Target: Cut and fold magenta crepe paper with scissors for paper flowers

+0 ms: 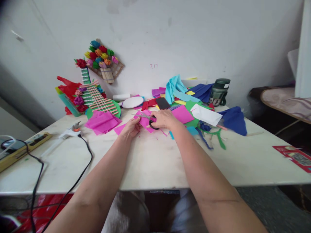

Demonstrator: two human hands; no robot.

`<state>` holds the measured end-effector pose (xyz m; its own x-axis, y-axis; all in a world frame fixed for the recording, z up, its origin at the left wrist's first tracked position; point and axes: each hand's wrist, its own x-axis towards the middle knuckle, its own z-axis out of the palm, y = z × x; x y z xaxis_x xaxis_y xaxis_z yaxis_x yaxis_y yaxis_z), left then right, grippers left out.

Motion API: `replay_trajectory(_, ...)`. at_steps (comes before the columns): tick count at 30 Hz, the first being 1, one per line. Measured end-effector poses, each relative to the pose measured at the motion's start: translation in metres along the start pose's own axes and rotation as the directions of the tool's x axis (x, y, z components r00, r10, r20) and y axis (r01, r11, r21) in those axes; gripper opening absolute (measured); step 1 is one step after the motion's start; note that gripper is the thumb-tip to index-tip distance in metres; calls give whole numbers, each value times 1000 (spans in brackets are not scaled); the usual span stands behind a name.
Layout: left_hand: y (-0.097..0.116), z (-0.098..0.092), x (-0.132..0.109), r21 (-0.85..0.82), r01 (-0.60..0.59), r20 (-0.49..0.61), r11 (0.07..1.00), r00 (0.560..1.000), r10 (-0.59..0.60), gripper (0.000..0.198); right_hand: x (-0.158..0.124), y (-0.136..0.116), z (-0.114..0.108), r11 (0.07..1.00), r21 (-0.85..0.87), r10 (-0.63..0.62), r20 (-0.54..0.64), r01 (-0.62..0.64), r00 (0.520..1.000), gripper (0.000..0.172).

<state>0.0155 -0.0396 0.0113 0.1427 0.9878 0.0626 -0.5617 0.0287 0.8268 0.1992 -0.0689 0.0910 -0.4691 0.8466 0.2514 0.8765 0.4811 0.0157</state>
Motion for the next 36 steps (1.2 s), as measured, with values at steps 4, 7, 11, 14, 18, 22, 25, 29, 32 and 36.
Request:
replay_trajectory(4,0,1,0,-16,-2,1,1000,1000,2,17,1,-1,3,1000,17,2,-17,-2,1000,42)
replay_trajectory(7,0,2,0,-23,1,-8,1000,1000,-1,17,3,0,6,1000,16,-7,-34,7,999,41)
replay_trajectory(11,-1,2,1,-28,9,-16,1000,1000,-10,17,4,0,8,1000,3,-15,-38,15,999,44)
replay_trajectory(14,-1,1,2,-21,7,-9,1000,1000,-7,18,5,0,9,1000,-7,-19,-36,19,999,44)
replay_trajectory(18,-1,0,3,-20,-1,-14,1000,1000,1,17,6,0,12,999,-21,-28,-60,27,998,43)
replay_trajectory(22,-2,0,4,-25,-5,-23,1000,1000,5,15,7,1,14,999,-29,-41,-77,38,996,42)
replay_trajectory(25,-1,1,4,-28,-3,-23,1000,1000,2,16,7,0,14,999,-31,-37,-68,35,997,42)
replay_trajectory(29,0,4,1,-50,-4,-30,999,1000,2,14,8,-2,13,999,-25,-30,-67,29,997,41)
replay_trajectory(32,2,6,0,-59,-7,-40,998,999,5,12,9,-2,13,1000,-16,-26,-52,25,998,41)
replay_trajectory(36,2,6,0,-60,-5,-48,998,999,2,12,10,0,13,999,-10,-37,-43,37,998,39)
